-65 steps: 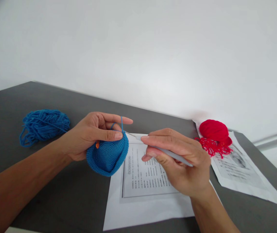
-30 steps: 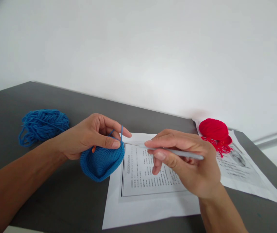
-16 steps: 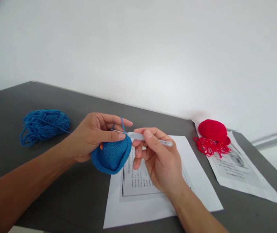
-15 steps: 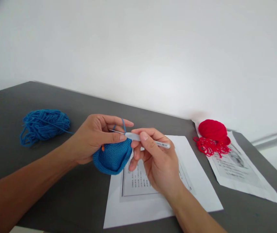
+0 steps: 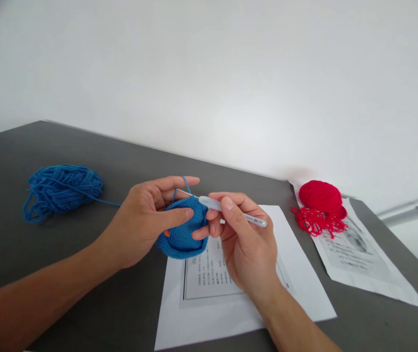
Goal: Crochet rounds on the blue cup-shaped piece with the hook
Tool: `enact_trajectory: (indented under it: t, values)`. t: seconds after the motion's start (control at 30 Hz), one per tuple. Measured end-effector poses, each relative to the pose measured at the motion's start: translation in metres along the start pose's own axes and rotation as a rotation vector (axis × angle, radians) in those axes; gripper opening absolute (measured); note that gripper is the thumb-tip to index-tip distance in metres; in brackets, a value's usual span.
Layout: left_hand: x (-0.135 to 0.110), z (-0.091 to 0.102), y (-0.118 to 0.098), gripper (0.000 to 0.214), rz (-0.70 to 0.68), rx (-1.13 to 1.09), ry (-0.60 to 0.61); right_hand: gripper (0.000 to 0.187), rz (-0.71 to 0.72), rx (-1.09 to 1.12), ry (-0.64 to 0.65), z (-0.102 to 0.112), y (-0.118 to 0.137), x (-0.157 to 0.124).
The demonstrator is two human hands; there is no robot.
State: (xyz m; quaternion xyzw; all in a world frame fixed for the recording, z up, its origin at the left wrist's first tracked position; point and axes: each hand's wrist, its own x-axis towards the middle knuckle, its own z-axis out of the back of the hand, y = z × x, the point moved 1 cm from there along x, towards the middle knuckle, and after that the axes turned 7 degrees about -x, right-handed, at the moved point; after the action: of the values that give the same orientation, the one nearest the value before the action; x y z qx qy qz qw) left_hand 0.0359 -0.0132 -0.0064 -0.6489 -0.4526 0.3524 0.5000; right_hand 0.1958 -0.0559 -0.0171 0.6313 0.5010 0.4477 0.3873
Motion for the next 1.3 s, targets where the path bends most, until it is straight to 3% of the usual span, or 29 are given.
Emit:
enact_trajectory:
  t: [0.17,0.7,0.9,1.1,1.3]
  values:
    - [-0.001,0.000,0.001,0.061,0.012,0.064,0.030,0.014,0.002,-0.016,-0.002,0.002,0.000,0.000]
    - [0.002,0.005,-0.003,0.096,0.151,-0.182,0.185,0.013,-0.001,-0.064,0.025,0.003,0.008,-0.002]
    - [0.002,0.007,-0.004,0.095,0.206,-0.212,0.198,0.012,0.004,-0.131,0.070,0.007,0.013,-0.001]
    - [0.002,0.008,-0.005,0.080,0.263,-0.274,0.211,0.012,0.064,-0.299,0.127,0.017,0.019,-0.002]
    - [0.002,0.010,-0.006,0.078,0.272,-0.231,0.224,0.012,0.159,-0.417,0.175,0.027,0.027,-0.003]
